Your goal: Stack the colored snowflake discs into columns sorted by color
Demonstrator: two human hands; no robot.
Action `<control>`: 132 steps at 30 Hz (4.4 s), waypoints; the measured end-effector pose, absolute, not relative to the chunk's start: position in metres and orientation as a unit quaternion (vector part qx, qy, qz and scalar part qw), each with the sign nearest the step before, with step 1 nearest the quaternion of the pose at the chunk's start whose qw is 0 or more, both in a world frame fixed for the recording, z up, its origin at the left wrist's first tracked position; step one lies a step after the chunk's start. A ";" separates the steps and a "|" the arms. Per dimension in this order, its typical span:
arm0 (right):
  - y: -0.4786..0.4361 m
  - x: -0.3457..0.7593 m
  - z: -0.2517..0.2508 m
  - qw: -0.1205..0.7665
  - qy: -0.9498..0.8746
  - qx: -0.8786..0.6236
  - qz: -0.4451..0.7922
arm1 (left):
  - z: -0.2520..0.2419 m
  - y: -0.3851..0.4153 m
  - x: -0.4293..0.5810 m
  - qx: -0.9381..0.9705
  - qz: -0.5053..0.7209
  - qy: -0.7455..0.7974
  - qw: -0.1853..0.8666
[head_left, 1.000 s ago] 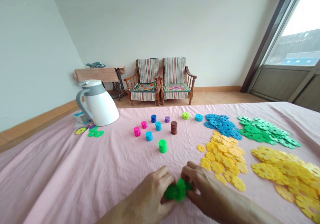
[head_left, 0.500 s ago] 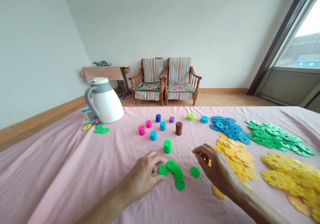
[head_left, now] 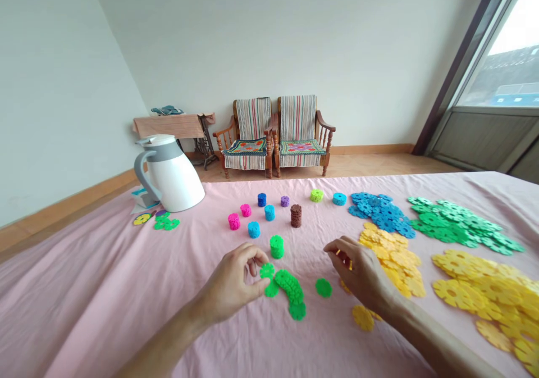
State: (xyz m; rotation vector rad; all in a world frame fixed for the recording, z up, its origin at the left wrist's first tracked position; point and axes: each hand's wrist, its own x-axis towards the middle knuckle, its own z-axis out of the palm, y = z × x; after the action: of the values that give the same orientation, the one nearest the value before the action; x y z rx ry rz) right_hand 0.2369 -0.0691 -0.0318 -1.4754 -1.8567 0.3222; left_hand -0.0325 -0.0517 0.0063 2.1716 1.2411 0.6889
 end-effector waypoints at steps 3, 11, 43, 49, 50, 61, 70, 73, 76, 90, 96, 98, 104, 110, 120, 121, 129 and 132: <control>-0.070 0.236 -0.031 0.366 -0.721 -0.572 0.138 | 0.017 -0.035 -0.029 0.800 0.284 0.467 0.247; -0.070 0.235 -0.033 0.370 -0.725 -0.564 0.137 | 0.023 0.003 -0.013 0.818 0.247 0.462 0.238; -0.071 0.234 -0.034 0.354 -0.736 -0.561 0.135 | 0.021 -0.042 -0.012 0.897 0.119 0.353 0.236; -0.072 0.232 -0.030 0.353 -0.734 -0.563 0.138 | 0.040 -0.022 -0.017 0.864 0.195 0.417 0.205; -0.072 0.232 -0.029 0.354 -0.733 -0.564 0.139 | 0.041 -0.017 -0.017 0.860 0.203 0.425 0.196; -0.075 0.231 -0.025 0.347 -0.736 -0.561 0.149 | 0.030 0.006 -0.007 0.874 0.189 0.417 0.163; -0.074 0.231 -0.027 0.347 -0.734 -0.564 0.148 | 0.040 -0.020 -0.009 0.883 0.187 0.379 0.203; -0.073 0.231 -0.028 0.348 -0.734 -0.564 0.147 | 0.038 -0.035 -0.008 0.913 0.112 0.324 0.223; -0.073 0.231 -0.028 0.348 -0.733 -0.566 0.148 | 0.031 -0.043 -0.007 0.918 0.067 0.321 0.224; -0.074 0.231 -0.026 0.341 -0.734 -0.567 0.152 | 0.025 -0.039 -0.008 0.907 0.090 0.344 0.228; -0.073 0.230 -0.025 0.338 -0.736 -0.566 0.152 | 0.038 -0.018 -0.015 0.874 0.180 0.407 0.193; -0.074 0.230 -0.026 0.335 -0.737 -0.568 0.150 | 0.040 -0.010 -0.014 0.871 0.193 0.418 0.173; -0.074 0.230 -0.029 0.333 -0.741 -0.565 0.144 | 0.040 0.003 -0.009 0.876 0.185 0.419 0.151; -0.073 0.231 -0.030 0.333 -0.742 -0.563 0.148 | 0.033 0.009 -0.008 0.878 0.179 0.415 0.157; -0.073 0.230 -0.032 0.335 -0.741 -0.564 0.143 | 0.031 0.008 -0.011 0.882 0.164 0.402 0.183; -0.073 0.230 -0.032 0.335 -0.741 -0.564 0.141 | 0.031 0.007 -0.010 0.885 0.159 0.399 0.182; -0.074 0.231 -0.030 0.333 -0.745 -0.561 0.140 | 0.024 0.004 -0.005 0.896 0.147 0.390 0.154; -0.073 0.231 -0.030 0.334 -0.745 -0.559 0.142 | 0.023 0.005 -0.005 0.899 0.150 0.384 0.148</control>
State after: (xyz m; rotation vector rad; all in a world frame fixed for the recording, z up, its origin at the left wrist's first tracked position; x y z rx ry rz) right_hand 0.2307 -0.0733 -0.0302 -1.4600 -1.9450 0.3708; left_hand -0.0047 0.0048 0.0231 2.5862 1.1034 0.4315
